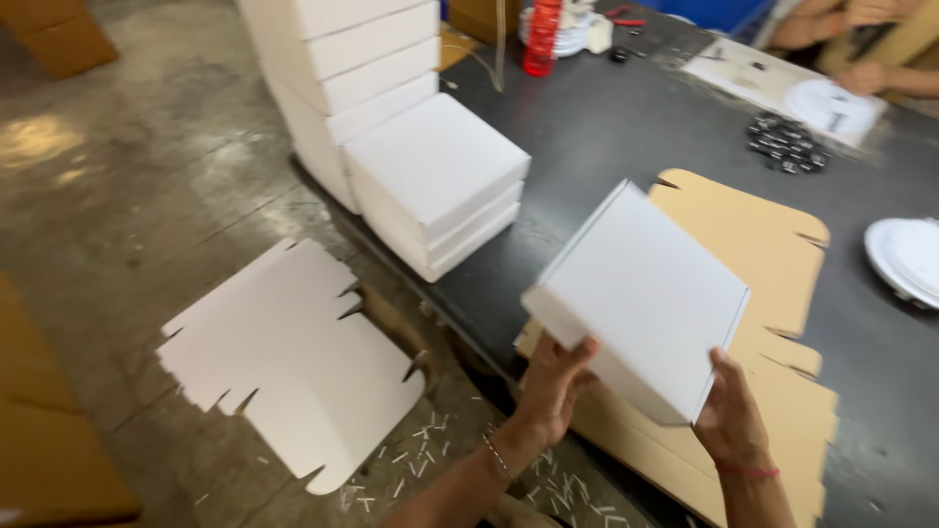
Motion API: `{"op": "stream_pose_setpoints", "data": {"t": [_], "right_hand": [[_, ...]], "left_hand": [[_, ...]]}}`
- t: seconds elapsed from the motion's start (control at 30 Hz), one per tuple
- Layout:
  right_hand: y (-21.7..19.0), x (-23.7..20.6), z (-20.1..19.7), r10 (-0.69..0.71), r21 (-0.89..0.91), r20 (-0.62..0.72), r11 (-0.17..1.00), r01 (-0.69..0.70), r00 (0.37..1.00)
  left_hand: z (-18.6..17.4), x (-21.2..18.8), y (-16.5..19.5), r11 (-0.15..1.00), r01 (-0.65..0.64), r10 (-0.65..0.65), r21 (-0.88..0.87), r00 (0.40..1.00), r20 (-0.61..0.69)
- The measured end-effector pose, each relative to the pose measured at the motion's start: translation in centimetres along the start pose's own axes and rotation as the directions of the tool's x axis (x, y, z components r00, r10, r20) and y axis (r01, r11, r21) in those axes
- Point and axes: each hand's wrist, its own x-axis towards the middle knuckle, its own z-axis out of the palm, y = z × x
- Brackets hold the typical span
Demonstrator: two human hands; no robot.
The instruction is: The person wraps round LED panel light fixtures in clear plastic bags and folds white cardboard boxes around them. They place the boxed fixtures into a larger cardboard carton and fold flat cardboard blanks into new boxes, repeating the packing cycle.
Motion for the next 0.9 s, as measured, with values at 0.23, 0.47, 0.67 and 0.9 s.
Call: {"op": "stream_pose_setpoints", "data": {"t": [0.23,0.47,0.67,0.9], "right_hand": [[2.0,9.8,18.1,-0.098,0.099,0.342,0.993,0.068,0.935],[5.4,16.1,30.3,-0.071,-0.154,0.18,0.983,0.1,0.981],[4.3,16.9,32.4,-0.018,-0.243,0.242,0.967,0.078,0.97],[5.1,17.7,33.5,-0.018,-0.349,0.179,0.934,0.08,0.984]], "left_hand": [[-5.5,0.4,8.4,0.946,-0.285,0.271,-0.153,0.957,-0.108],[-12.7,-0.1,10.3,0.953,-0.26,0.22,-0.153,0.946,-0.24],[-16.7,0.3,11.2,0.962,-0.268,0.238,-0.062,0.923,-0.302],[-15.8,1.0,10.2,0.987,-0.161,0.153,-0.01,0.955,-0.254]]}}
